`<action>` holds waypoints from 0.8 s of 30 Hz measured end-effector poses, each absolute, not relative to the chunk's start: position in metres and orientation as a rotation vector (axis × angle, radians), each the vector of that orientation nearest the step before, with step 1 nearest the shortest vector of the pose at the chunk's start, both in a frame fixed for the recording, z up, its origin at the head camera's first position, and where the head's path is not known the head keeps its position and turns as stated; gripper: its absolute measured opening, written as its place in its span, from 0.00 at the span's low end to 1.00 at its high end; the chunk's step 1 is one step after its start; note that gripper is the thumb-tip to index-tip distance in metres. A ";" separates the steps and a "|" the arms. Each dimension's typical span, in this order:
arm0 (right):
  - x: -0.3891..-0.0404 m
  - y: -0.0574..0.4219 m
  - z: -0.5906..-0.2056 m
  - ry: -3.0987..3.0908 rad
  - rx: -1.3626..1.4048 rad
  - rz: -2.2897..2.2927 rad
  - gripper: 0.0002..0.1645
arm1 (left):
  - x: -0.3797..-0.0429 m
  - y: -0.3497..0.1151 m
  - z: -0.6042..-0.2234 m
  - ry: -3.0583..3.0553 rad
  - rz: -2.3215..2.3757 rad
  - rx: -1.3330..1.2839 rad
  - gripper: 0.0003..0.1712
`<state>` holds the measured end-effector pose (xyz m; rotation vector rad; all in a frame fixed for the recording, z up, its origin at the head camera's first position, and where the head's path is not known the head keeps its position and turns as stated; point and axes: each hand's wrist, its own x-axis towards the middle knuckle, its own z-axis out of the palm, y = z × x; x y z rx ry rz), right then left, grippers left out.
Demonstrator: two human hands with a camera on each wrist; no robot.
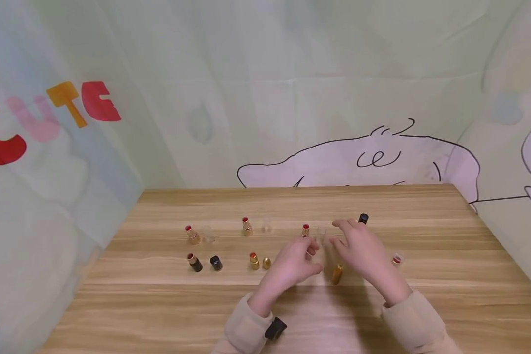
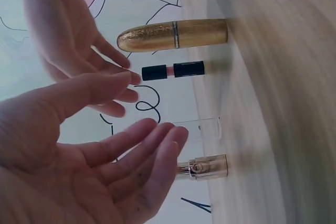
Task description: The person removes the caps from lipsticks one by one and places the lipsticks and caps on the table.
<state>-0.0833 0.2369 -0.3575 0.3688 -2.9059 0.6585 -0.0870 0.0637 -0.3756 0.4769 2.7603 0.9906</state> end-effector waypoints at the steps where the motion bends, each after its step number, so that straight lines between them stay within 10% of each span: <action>1: -0.080 0.236 -0.356 -2.895 0.370 0.656 0.24 | -0.086 0.063 -0.376 2.745 1.006 0.481 0.22; 24: -0.035 0.240 -0.382 -2.710 0.511 0.553 0.22 | -0.089 0.073 -0.407 2.566 0.928 0.807 0.28</action>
